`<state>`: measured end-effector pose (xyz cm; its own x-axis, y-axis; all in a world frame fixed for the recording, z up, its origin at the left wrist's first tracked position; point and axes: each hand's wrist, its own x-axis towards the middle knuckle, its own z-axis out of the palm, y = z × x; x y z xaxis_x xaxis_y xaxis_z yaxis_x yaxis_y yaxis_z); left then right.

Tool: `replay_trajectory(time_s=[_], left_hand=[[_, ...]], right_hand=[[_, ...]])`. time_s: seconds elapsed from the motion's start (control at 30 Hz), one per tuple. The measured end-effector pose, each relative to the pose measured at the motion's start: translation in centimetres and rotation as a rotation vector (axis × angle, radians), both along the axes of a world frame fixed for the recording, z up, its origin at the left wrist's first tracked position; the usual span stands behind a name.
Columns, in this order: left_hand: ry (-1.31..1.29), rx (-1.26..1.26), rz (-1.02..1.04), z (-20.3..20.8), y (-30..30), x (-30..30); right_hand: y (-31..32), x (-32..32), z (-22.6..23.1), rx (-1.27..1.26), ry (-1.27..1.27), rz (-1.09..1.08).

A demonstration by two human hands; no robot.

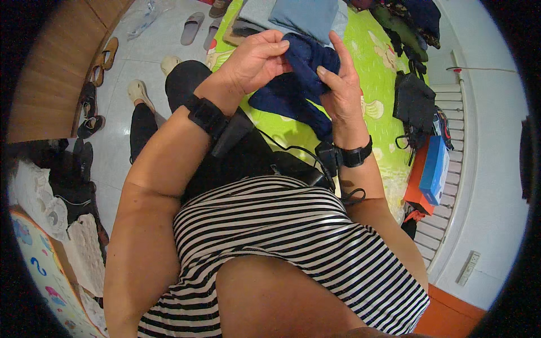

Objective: The person folds a dark blue garment by hand on a bed, aligning edges and folding it into a compact rectangle. The folded item is then placed on top of a stack of other folded clothes.

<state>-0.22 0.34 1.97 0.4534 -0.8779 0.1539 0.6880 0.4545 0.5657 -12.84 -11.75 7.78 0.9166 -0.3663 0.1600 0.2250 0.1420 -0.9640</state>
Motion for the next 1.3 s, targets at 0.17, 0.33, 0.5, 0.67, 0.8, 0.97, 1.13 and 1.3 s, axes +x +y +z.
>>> replay_trajectory(time_s=[0.17,0.33,0.5,0.67,0.8,0.97,1.13,1.3], left_hand=[[0.067,-0.039,-0.071,0.4,0.3,0.0],[0.034,0.001,0.044,0.6,-0.1,-0.2],[0.188,-0.122,0.035,0.4,1.1,1.6],[0.298,-0.106,0.037,-0.1,1.8,2.8],[0.264,-0.259,0.023,-0.1,2.2,2.9],[0.227,-0.238,0.075,1.0,2.8,2.5],[0.256,-0.280,-0.038,1.6,2.7,1.7],[0.230,-0.195,0.047,1.5,2.6,1.8]], right_hand=[[0.2,-0.3,0.0,-0.022,-0.003,0.006],[0.1,-0.4,-0.8,-0.179,0.012,-0.059],[-1.8,-1.3,-0.9,0.131,0.078,-0.178],[-3.1,-2.6,-1.3,0.208,-0.032,-0.288],[-3.7,-3.2,-1.6,0.236,-0.055,-0.316],[-4.1,-3.3,-2.5,0.271,-0.025,-0.365],[-4.3,-3.2,-3.7,0.289,0.039,-0.403],[-4.4,-3.5,-3.6,0.299,0.062,-0.427]])
